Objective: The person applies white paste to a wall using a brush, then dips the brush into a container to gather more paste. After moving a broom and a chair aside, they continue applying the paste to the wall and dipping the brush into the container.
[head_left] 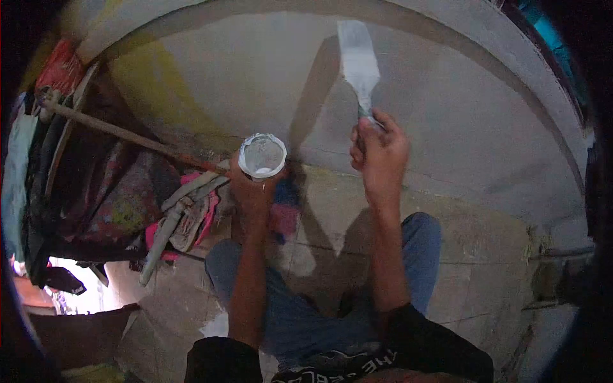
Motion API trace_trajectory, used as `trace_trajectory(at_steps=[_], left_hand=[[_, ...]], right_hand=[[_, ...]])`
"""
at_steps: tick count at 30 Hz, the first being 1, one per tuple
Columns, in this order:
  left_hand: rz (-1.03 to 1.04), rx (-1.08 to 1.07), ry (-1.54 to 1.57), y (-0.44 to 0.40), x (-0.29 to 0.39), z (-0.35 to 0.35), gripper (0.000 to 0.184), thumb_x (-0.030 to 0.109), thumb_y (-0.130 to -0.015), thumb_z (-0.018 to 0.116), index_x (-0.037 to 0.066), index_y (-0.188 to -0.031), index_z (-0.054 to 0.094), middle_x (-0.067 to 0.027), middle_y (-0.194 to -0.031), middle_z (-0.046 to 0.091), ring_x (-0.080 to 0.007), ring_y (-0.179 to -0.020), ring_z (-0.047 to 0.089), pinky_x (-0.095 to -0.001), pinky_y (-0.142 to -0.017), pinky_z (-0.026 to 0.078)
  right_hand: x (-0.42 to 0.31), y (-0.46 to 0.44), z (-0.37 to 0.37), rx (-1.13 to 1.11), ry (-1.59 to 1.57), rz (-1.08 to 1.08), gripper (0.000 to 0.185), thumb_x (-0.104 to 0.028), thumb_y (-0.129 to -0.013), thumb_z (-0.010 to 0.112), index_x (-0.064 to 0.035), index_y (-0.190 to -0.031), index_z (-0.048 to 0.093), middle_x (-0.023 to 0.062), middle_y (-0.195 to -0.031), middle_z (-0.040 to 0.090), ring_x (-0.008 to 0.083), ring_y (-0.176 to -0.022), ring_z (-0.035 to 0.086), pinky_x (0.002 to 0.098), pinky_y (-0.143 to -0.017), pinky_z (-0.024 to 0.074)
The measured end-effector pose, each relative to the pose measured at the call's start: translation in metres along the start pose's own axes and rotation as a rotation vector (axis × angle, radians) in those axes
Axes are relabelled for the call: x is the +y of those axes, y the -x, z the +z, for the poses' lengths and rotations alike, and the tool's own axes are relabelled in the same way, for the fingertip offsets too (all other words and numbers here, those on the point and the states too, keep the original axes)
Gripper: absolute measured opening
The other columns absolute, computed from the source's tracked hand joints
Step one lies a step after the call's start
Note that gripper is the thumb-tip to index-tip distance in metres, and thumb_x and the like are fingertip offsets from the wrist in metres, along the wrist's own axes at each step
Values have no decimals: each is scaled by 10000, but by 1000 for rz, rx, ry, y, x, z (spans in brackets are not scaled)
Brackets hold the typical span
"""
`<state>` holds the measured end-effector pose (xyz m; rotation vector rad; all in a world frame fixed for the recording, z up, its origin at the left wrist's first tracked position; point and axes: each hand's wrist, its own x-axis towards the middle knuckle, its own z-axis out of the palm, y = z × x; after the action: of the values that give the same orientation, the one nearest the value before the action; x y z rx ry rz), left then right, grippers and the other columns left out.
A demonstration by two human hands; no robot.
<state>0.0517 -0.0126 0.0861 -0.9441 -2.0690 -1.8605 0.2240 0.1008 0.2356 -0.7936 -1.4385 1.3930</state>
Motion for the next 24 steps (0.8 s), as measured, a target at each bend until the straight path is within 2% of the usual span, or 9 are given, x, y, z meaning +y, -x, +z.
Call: trace_trajectory(at_steps=[3, 5, 7, 9, 11, 14, 17, 19, 24], left_hand=[[70, 61, -121, -2, 17, 2, 836, 270, -579, 894, 9, -1265, 493, -175, -1157, 618, -326, -1057, 621, -412, -919, 476], [-54, 64, -53, -4, 27, 7, 822, 232, -578, 889, 11, -1267, 499, -173, -1154, 623, -328, -1060, 621, -409, -916, 477], [-24, 59, -72, -5, 22, 5, 811, 209, -575, 887, 16, -1264, 504, -172, -1154, 625, -330, -1056, 623, -409, -911, 480], [-18, 60, -79, 0, 26, -3, 801, 185, -572, 884, 21, -1260, 509, -171, -1155, 626, -331, -1052, 624, -409, -905, 483], [47, 40, -59, 2, 45, -9, 791, 162, -565, 880, 29, -1254, 515, -163, -1141, 629, -331, -1039, 627, -421, -894, 487], [36, 23, -92, 6, 44, -12, 796, 297, -636, 828, -10, -1273, 462, -155, -1165, 611, -269, -1072, 610, -383, -935, 467], [27, 96, -51, 7, 41, -3, 790, 165, -561, 879, 21, -1247, 512, -168, -1112, 629, -356, -1024, 620, -435, -894, 484], [74, 101, -123, 7, 48, -5, 799, 167, -566, 882, 19, -1255, 505, -177, -1126, 622, -358, -1034, 615, -434, -898, 481], [94, 68, -159, 8, 39, -7, 834, 178, -577, 896, 14, -1279, 478, -195, -1170, 599, -360, -1069, 598, -437, -905, 476]], right_hand=[[76, -42, 6, -21, 159, -1, 315, -172, -964, 544, 93, -1133, 572, 132, -802, 625, 199, -670, 597, 349, -639, 495], [142, -47, 5, 24, 373, -71, 308, -156, -957, 535, 109, -1111, 567, 216, -874, 633, 324, -790, 622, 421, -752, 475], [248, -44, 2, 143, 494, -278, 225, -165, -966, 539, 50, -930, 593, 69, -672, 538, 143, -557, 515, 341, -507, 418], [275, -16, -7, 26, 408, 152, 213, -150, -959, 534, 49, -896, 575, 69, -636, 529, 157, -531, 509, 343, -516, 425], [290, 10, -17, 15, 203, 393, 220, -144, -953, 550, 60, -878, 580, 77, -621, 535, 173, -494, 498, 350, -495, 425], [425, 2, -52, -360, 1024, -88, 215, -141, -942, 564, 50, -845, 592, 73, -620, 540, 173, -484, 500, 328, -450, 409], [258, -6, -29, -71, 92, 515, 201, -131, -917, 577, 34, -806, 602, 70, -617, 535, 178, -515, 516, 305, -469, 409], [167, -23, -21, -106, -95, 369, 182, -127, -927, 549, 24, -842, 605, 68, -655, 546, 151, -517, 500, 289, -459, 401], [-17, -21, -27, -136, -139, 199, 231, -216, -969, 555, 10, -968, 603, 2, -685, 544, 68, -503, 494, 231, -396, 371]])
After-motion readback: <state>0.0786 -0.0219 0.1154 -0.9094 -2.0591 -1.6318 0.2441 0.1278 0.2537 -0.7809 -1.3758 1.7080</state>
